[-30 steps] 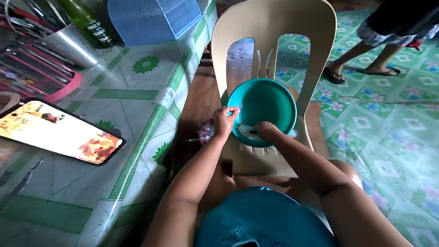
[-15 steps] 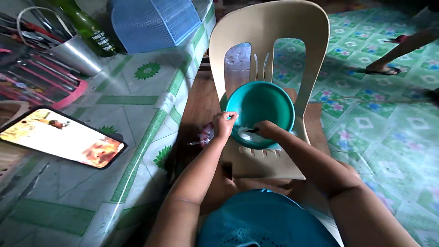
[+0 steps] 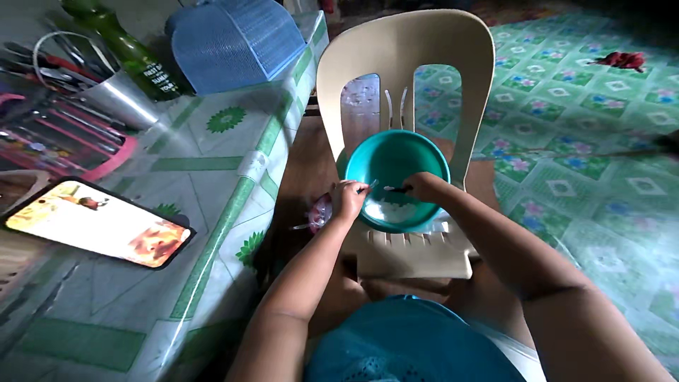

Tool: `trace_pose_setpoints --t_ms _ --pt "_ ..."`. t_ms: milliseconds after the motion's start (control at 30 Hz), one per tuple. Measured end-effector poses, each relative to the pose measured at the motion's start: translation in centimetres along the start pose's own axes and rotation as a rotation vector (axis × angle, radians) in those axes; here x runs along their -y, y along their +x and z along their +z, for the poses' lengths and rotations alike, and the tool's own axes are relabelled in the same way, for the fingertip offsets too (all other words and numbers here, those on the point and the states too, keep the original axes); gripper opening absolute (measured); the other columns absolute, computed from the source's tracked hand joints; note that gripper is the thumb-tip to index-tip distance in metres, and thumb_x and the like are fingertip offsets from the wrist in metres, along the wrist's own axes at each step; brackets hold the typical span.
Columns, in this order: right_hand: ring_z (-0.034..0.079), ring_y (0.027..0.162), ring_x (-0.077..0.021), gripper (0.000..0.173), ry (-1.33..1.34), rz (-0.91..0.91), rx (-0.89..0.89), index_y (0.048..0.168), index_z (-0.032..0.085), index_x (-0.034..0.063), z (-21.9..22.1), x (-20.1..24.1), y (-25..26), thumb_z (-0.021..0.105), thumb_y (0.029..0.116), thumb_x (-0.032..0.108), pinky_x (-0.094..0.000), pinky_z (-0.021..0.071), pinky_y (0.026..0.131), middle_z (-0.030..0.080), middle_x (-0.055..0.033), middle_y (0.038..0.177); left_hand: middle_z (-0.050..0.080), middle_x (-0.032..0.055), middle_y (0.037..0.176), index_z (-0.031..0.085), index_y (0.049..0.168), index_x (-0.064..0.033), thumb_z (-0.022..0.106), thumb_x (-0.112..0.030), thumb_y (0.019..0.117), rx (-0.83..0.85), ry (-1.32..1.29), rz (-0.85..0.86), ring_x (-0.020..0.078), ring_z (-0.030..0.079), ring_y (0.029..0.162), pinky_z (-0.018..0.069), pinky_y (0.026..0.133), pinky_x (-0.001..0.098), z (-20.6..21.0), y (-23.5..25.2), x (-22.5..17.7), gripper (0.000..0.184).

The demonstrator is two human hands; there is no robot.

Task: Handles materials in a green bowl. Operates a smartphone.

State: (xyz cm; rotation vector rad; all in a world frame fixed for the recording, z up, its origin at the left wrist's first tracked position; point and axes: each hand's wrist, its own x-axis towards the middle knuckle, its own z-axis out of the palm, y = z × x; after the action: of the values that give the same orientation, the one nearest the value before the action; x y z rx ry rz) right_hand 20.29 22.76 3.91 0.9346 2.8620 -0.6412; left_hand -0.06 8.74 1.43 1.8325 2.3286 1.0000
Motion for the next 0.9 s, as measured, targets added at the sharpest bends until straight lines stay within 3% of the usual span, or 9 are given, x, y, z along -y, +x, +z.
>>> trace_pose_setpoints --t_ms 367,567,700,800,900 --pt "0.071 0.100 -0.0356 0.015 0.003 -0.036 -0.080 0.106 0.076 0.0048 0.0 -0.8 0.3 0.065 0.0982 0.011 -0.0623 0.0539 0.091 0.074 -0.0161 0.101 0.076 0.0070 0.097 0.079 0.093 -0.0111 0.075 -0.023 0.0929 0.055 0.053 0.117 0.0273 0.067 0.111 0.0461 0.106 0.0531 0.2 0.1 0.2 0.013" --pt "0.068 0.109 -0.0367 0.020 0.017 0.018 0.018 0.114 0.073 0.0032 -1.2 0.6 -0.3 0.061 0.1014 0.012 -0.0606 0.0512 0.098 0.072 -0.0185 0.110 0.076 0.0071 0.096 0.080 0.092 -0.0116 0.074 -0.022 0.0932 0.091 0.093 0.122 0.0274 0.067 0.111 0.0454 0.107 0.0534 -0.2 0.1 -0.5 0.012" --pt "0.068 0.109 -0.0373 0.019 0.034 0.019 -0.003 0.115 0.073 0.0040 -0.4 0.3 0.0 0.062 0.1001 0.010 -0.0618 0.0512 0.098 0.072 -0.0184 0.111 0.076 0.0076 0.100 0.080 0.094 -0.0109 0.074 -0.022 0.0935 0.078 0.098 0.153 0.0290 0.067 0.114 0.0424 0.108 0.0591 -0.4 -0.1 -0.8 0.013" --pt "0.069 0.107 -0.0377 0.018 0.024 0.024 -0.016 0.113 0.074 0.0038 0.0 0.1 0.0 0.063 0.0998 0.011 -0.0619 0.0519 0.096 0.072 -0.0185 0.109 0.077 0.0075 0.098 0.079 0.091 -0.0104 0.074 -0.020 0.0928 0.058 0.096 0.192 0.0277 0.068 0.112 0.0476 0.107 0.0506 -0.2 0.0 -0.7 0.011" --pt "0.068 0.110 -0.0386 0.021 0.007 0.038 0.031 0.116 0.072 0.0029 -0.7 1.0 -0.6 0.060 0.1019 0.012 -0.0619 0.0513 0.097 0.071 -0.0200 0.112 0.076 0.0063 0.101 0.079 0.095 -0.0132 0.073 -0.024 0.0946 0.092 0.134 0.166 0.0276 0.065 0.117 0.0385 0.112 0.0591 -0.7 -0.2 -1.4 0.012"
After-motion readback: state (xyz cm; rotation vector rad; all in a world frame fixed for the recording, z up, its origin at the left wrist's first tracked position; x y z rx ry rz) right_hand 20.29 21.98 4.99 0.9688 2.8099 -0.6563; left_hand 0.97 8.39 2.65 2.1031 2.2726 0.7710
